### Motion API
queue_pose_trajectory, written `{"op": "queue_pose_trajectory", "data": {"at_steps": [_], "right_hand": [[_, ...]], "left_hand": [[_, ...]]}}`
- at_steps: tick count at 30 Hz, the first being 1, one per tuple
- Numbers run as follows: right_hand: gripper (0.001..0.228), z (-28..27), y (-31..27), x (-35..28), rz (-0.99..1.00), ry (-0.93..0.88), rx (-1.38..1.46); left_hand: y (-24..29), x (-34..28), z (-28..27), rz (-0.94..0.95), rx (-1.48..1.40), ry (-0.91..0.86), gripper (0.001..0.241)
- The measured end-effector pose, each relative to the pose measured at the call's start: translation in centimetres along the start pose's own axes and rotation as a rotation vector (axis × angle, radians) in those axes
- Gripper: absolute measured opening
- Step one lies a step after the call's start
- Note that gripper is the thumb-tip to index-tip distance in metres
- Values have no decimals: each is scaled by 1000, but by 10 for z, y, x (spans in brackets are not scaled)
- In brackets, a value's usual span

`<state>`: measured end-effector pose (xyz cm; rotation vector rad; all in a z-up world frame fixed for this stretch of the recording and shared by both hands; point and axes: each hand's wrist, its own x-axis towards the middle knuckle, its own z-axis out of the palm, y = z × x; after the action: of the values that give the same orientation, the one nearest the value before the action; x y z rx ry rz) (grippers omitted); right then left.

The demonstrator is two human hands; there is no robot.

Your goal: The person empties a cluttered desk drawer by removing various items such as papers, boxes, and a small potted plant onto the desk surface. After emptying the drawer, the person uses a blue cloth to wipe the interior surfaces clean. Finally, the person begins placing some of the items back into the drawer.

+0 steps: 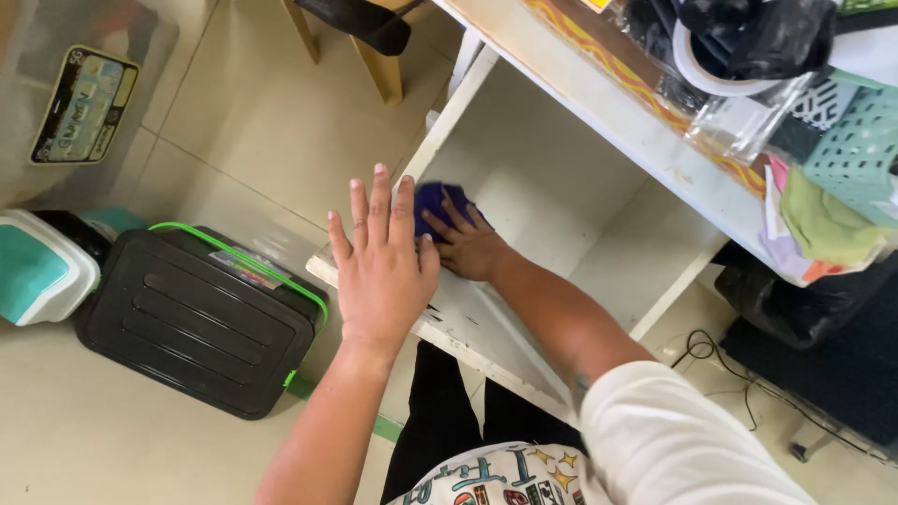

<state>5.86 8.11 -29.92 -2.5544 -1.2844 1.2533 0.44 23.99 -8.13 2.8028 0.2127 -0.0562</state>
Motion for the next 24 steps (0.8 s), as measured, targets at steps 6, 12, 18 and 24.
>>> {"op": "queue_pose_trajectory", "data": {"at_steps": [6,12,18,24], "right_hand": [[68,-9,31,-103,339,-543,-342],[107,0,153,-52,990,235,450],[109,-8,125,-47,1089,72,618],[108,20,19,-39,924,-296,579]], "left_hand": [[-1,-1,2,2,5,28,71],[1,-1,0,-8,-4,11,70],[0,-1,0,-11,-17,27,72],[1,-1,0,-24,-40,52,74]]}}
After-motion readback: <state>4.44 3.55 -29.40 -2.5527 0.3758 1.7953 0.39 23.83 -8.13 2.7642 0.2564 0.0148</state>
